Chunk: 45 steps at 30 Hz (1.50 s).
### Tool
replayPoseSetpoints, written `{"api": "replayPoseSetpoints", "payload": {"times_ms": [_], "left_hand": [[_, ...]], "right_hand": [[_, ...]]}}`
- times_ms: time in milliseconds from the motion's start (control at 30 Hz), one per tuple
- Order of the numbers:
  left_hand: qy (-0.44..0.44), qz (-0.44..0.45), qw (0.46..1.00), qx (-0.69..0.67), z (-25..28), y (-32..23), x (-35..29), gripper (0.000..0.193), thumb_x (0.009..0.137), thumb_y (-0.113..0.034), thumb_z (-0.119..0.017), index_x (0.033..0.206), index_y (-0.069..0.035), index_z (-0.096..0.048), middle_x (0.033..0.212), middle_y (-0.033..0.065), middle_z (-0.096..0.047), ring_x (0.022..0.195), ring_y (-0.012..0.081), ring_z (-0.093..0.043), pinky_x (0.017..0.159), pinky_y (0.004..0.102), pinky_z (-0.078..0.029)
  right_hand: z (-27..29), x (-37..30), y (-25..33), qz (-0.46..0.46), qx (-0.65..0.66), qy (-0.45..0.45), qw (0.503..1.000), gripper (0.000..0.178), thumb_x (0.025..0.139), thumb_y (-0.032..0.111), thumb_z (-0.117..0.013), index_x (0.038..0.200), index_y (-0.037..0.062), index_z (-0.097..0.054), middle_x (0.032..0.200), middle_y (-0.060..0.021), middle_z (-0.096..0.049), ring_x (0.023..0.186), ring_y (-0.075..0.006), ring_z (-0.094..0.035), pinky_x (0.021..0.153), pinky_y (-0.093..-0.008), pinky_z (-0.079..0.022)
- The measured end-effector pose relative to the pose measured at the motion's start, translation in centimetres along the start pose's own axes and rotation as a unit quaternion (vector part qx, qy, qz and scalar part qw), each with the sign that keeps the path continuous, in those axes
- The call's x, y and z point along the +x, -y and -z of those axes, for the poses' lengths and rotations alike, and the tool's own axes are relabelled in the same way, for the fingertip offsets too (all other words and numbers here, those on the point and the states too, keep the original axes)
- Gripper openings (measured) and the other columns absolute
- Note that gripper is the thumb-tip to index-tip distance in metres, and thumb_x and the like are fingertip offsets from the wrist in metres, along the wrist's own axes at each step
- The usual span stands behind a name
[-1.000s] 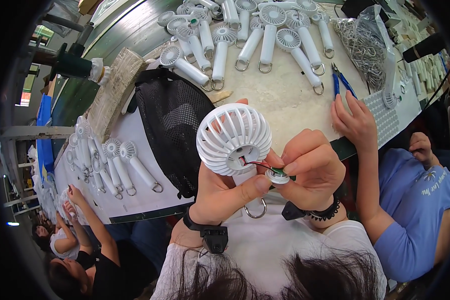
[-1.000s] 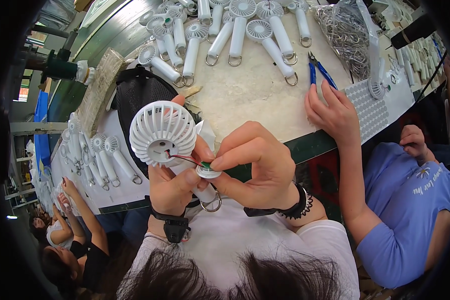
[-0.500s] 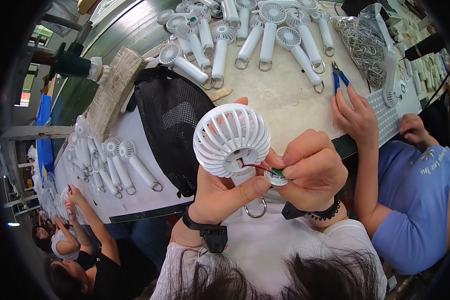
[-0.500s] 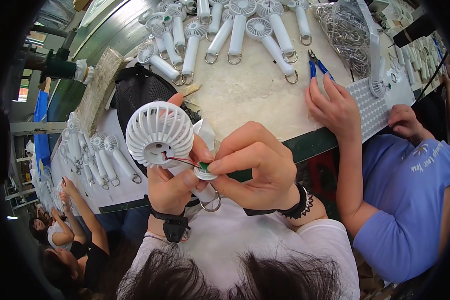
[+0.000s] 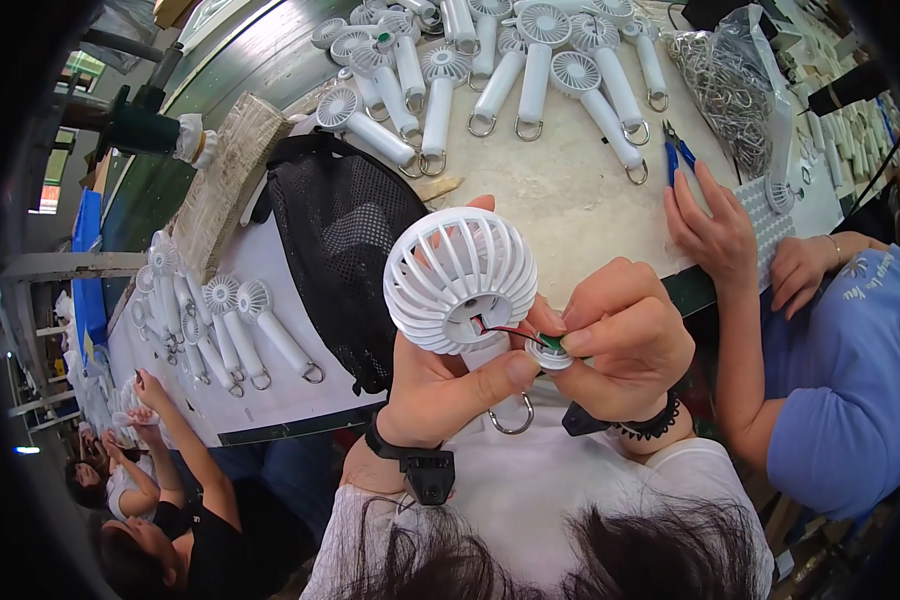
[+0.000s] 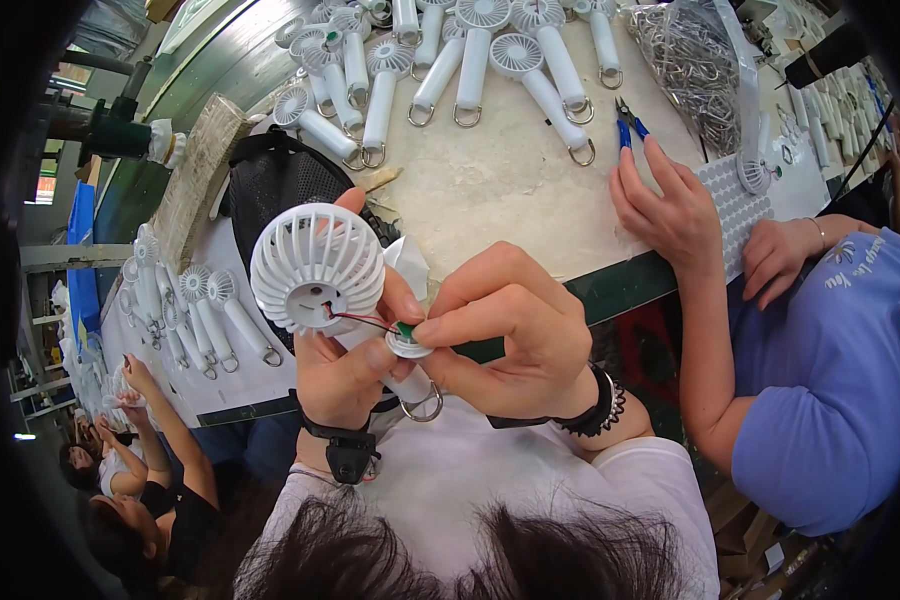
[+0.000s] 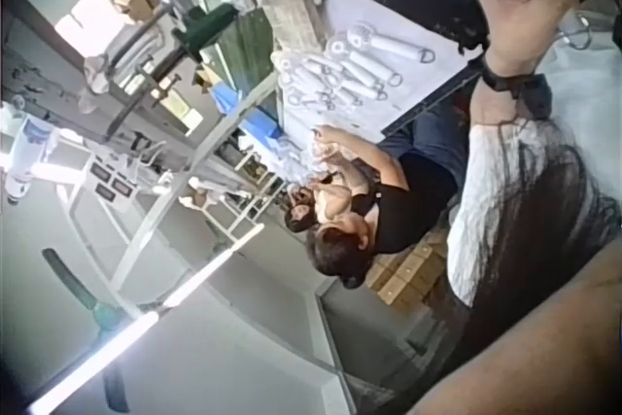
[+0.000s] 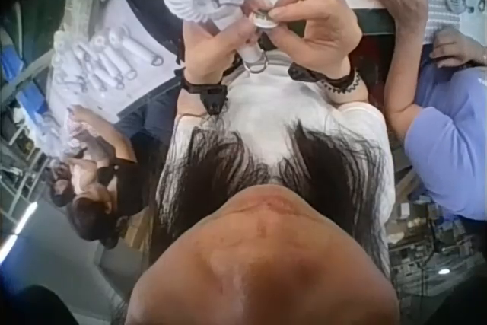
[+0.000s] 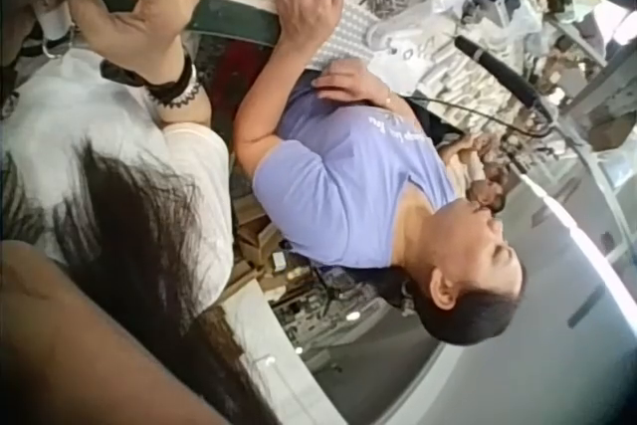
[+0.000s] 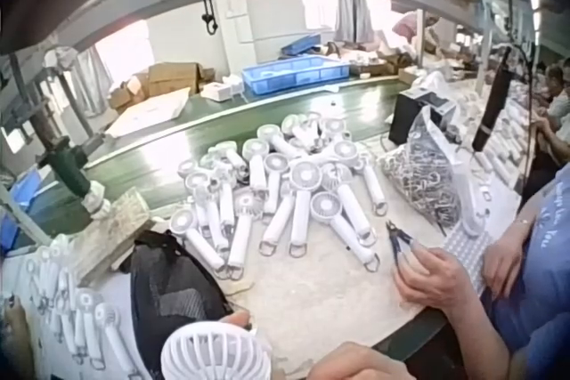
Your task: The person assembles a handheld fan by inserting a circuit board into the fan head, trimming the wires with shears, and pressing a plastic cap over the assembly. They then place the fan under a press and set it aside on the table.
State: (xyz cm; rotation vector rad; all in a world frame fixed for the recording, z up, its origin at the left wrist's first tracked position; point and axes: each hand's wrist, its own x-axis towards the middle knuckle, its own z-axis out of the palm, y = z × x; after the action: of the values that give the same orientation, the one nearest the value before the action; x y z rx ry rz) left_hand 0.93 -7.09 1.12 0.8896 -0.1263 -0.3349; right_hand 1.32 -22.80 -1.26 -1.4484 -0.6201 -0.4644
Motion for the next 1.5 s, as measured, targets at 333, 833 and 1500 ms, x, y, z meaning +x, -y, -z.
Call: {"api": "replayPoseSetpoints", "payload": {"times_ms": [333, 833, 1500], "left_hand": [[-0.001, 0.011, 1.0, 0.005, 0.2, -0.1, -0.2, 0.089, 0.072, -0.001, -0.068, 0.14, -0.007, -0.011, 0.098, 0.0102, -0.056, 0.092, 0.0155, -0.055, 0.082, 0.0269, -0.043], [0.002, -0.019, 0.999, 0.045, 0.8, -0.3, -0.5, 0.075, 0.078, -0.004, -0.065, 0.137, -0.005, -0.019, 0.102, 0.0091, -0.054, 0.087, 0.0132, -0.055, 0.07, 0.0235, -0.045], [-0.01, -0.029, 0.996, 0.079, 2.5, -1.4, -2.0, 0.059, 0.084, -0.004, -0.057, 0.131, -0.008, -0.021, 0.098, 0.0078, -0.051, 0.074, 0.0077, -0.049, 0.061, 0.0201, -0.043]], "right_hand": [[-0.2, -0.2, -0.2, -0.007, 0.002, -0.006, 1.0, 0.027, 0.06, -0.008, -0.07, 0.083, 0.0032, -0.06, 0.081, -0.0086, -0.059, 0.07, -0.0152, -0.055, 0.058, -0.0241, -0.042], [-1.5, -0.4, -0.5, -0.089, 0.056, -0.028, 0.994, 0.028, 0.063, -0.005, -0.071, 0.088, 0.0001, -0.062, 0.083, -0.0095, -0.059, 0.075, -0.0146, -0.057, 0.064, -0.0232, -0.045], [-1.7, 0.6, 0.7, 0.023, -0.033, 0.041, 0.998, 0.028, 0.067, -0.01, -0.066, 0.091, -0.0009, -0.055, 0.088, -0.0167, -0.058, 0.076, -0.0195, -0.059, 0.066, -0.0262, -0.048]]}}
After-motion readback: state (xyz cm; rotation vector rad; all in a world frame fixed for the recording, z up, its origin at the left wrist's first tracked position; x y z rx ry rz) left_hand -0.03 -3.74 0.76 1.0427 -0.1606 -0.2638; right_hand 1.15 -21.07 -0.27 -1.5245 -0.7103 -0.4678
